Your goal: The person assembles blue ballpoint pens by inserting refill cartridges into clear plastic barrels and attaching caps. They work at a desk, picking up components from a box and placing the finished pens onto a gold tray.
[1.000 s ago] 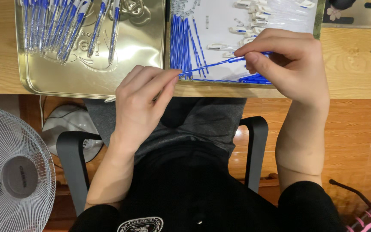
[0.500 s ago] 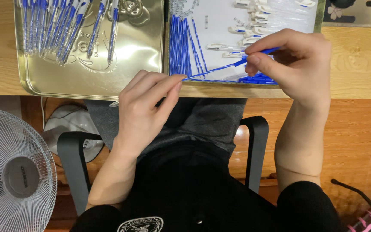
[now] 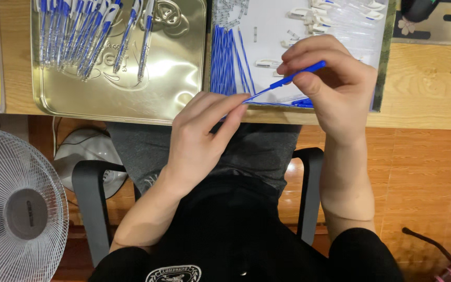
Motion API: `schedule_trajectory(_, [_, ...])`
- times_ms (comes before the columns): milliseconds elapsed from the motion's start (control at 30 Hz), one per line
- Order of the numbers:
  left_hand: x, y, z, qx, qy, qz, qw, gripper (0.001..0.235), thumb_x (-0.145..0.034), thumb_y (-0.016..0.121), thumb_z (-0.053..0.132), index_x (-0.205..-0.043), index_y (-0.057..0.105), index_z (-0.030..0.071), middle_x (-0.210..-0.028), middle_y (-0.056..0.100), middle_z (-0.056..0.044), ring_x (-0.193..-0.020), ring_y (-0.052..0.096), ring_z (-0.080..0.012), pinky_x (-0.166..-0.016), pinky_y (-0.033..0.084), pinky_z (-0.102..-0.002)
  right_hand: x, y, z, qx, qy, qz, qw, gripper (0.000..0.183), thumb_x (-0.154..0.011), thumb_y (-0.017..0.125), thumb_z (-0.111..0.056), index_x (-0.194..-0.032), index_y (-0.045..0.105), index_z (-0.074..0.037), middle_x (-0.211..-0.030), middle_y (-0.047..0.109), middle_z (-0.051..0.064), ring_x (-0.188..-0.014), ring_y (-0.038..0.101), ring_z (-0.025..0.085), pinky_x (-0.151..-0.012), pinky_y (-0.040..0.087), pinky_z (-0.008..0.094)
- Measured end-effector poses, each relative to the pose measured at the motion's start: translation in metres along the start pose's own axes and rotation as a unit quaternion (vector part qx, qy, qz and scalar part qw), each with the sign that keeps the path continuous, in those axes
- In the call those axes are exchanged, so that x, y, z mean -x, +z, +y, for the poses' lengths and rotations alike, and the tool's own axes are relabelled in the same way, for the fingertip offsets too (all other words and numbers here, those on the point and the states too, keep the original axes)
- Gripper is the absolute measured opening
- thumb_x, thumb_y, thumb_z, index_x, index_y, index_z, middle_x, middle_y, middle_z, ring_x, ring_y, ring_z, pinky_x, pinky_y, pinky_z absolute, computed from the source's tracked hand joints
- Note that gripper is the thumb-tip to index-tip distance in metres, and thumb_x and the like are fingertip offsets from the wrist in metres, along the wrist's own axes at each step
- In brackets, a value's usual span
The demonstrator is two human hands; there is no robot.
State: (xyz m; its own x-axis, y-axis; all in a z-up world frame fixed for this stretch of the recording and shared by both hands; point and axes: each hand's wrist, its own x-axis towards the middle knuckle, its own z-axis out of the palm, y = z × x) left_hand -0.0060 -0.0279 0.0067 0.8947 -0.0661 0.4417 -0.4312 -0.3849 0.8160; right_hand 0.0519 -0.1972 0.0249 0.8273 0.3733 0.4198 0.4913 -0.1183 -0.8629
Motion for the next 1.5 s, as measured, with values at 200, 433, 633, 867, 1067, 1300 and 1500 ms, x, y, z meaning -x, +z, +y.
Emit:
schedule_trajectory(200, [0.001,-0.003,0.009,0.155,-0.097,-0.114,0.976,0.032,-0.087,0.043,0.008,-0.119,0.039,0.007,-0.100,0.056,-0.004,-0.096,0.054,-0.0155,-0.087,0.040,-0.026,0.003,0.028,-0.013,0.028,0.075,0.116,0.990,0.029,-0.079,0.063,0.002,-0.092,0.038,-0.003,-0.077,0.054,0.015,-0.072,0.059,0.020,-0.062,0.047,0.022])
schedule_trajectory(433, [0.003,-0.005,0.009,0.238,-0.167,-0.109,0.950,0.032,-0.085,0.049,0.010,-0.116,0.044,0.006,-0.099,0.061,-0.002,-0.061,0.037,-0.0047,-0.058,0.033,-0.016,0.002,0.030,-0.012,-0.012,0.023,0.075,0.997,0.019,-0.082,0.055,0.004,-0.092,0.040,0.002,-0.078,0.054,0.021,-0.077,0.060,0.028,-0.074,0.051,0.031])
schedule_trajectory(633, [0.003,-0.004,0.009,0.285,-0.202,-0.101,0.932,0.034,-0.081,0.051,0.015,-0.113,0.044,0.008,-0.112,0.053,-0.008,-0.086,0.060,-0.0125,-0.081,0.051,-0.022,0.002,0.030,-0.010,-0.037,-0.002,0.036,0.999,0.020,-0.080,0.054,0.006,-0.090,0.036,0.003,-0.079,0.051,0.022,-0.075,0.060,0.032,-0.067,0.053,0.032])
schedule_trajectory(867, [0.002,-0.005,0.009,0.338,-0.219,-0.022,0.915,0.040,-0.080,0.053,0.017,-0.117,0.041,0.009,-0.102,0.058,-0.010,-0.085,0.059,-0.0129,-0.081,0.054,-0.027,0.007,0.038,-0.007,-0.032,-0.009,-0.021,0.999,0.029,-0.090,0.036,-0.024,-0.084,0.052,-0.002,-0.104,0.046,0.021,-0.102,0.047,0.030,-0.080,0.044,0.033])
schedule_trajectory(1067, [-0.005,-0.003,0.002,0.376,-0.189,0.047,0.906,0.042,-0.083,0.052,0.015,-0.121,0.035,0.006,-0.105,0.055,-0.011,-0.090,0.060,-0.0195,-0.085,0.053,-0.031,0.022,0.041,-0.002,-0.063,0.021,-0.052,0.996,0.036,-0.091,0.038,-0.028,-0.115,0.036,-0.002,-0.117,0.039,0.019,-0.102,0.048,0.027,-0.081,0.044,0.031])
schedule_trajectory(1300, [-0.008,0.006,-0.007,0.393,-0.175,0.194,0.882,0.059,-0.085,0.051,0.015,-0.130,0.013,0.015,-0.089,0.056,-0.014,-0.076,0.063,-0.0242,-0.078,0.055,-0.038,0.040,0.042,-0.007,-0.056,0.182,-0.076,0.979,0.036,-0.080,0.051,-0.006,-0.114,0.042,-0.001,-0.084,0.060,0.011,-0.077,0.058,0.015,-0.072,0.046,0.023])
schedule_trajectory(1500, [-0.001,0.017,-0.011,0.291,-0.133,0.167,0.932,0.043,-0.082,0.040,0.000,-0.121,0.025,-0.001,-0.095,0.049,-0.022,-0.079,0.060,-0.0306,-0.068,0.054,-0.039,0.053,0.047,0.005,-0.013,0.132,-0.004,0.991,0.020,-0.071,0.059,-0.002,-0.091,0.062,-0.003,-0.060,0.065,0.008,-0.054,0.061,0.015,-0.054,0.048,0.025])
